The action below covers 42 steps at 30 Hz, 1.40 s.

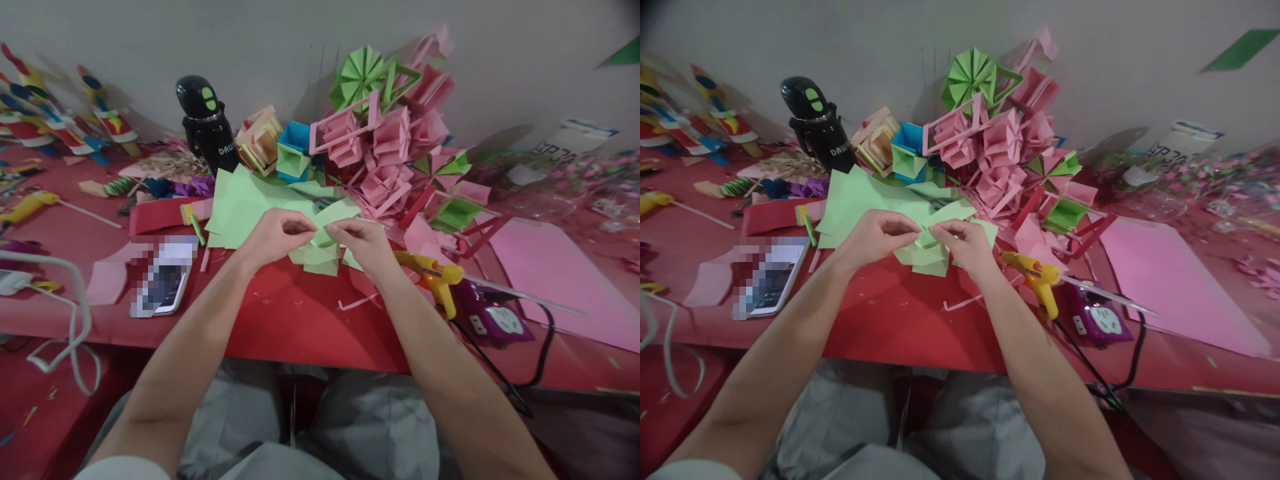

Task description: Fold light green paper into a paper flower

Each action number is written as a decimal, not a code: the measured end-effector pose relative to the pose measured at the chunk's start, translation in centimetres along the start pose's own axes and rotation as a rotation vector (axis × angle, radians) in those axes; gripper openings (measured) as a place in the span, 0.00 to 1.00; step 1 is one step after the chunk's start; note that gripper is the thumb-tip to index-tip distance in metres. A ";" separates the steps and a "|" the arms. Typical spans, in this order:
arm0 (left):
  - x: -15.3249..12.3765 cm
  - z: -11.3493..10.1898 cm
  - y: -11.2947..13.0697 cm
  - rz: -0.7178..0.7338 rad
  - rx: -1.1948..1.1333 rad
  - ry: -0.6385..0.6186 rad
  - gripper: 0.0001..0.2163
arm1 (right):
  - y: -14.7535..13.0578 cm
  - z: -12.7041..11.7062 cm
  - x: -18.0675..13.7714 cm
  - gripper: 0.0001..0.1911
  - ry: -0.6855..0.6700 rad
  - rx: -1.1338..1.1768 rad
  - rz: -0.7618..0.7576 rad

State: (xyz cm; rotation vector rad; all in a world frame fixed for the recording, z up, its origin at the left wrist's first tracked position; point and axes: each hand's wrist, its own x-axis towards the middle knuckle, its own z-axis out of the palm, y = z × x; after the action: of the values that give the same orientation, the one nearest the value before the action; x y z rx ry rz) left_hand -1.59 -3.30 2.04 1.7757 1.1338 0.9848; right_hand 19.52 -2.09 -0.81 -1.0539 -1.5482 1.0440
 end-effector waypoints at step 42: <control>0.7 1.4 -0.4 -0.299 -0.411 0.037 0.07 | -0.9 0.8 -1.1 0.02 -0.085 -0.341 -0.343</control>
State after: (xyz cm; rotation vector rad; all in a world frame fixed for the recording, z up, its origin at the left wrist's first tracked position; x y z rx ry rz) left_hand -0.20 -2.79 1.27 1.2277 1.0884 0.9869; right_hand 18.78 -3.44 -0.35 -0.9296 -1.9413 0.6082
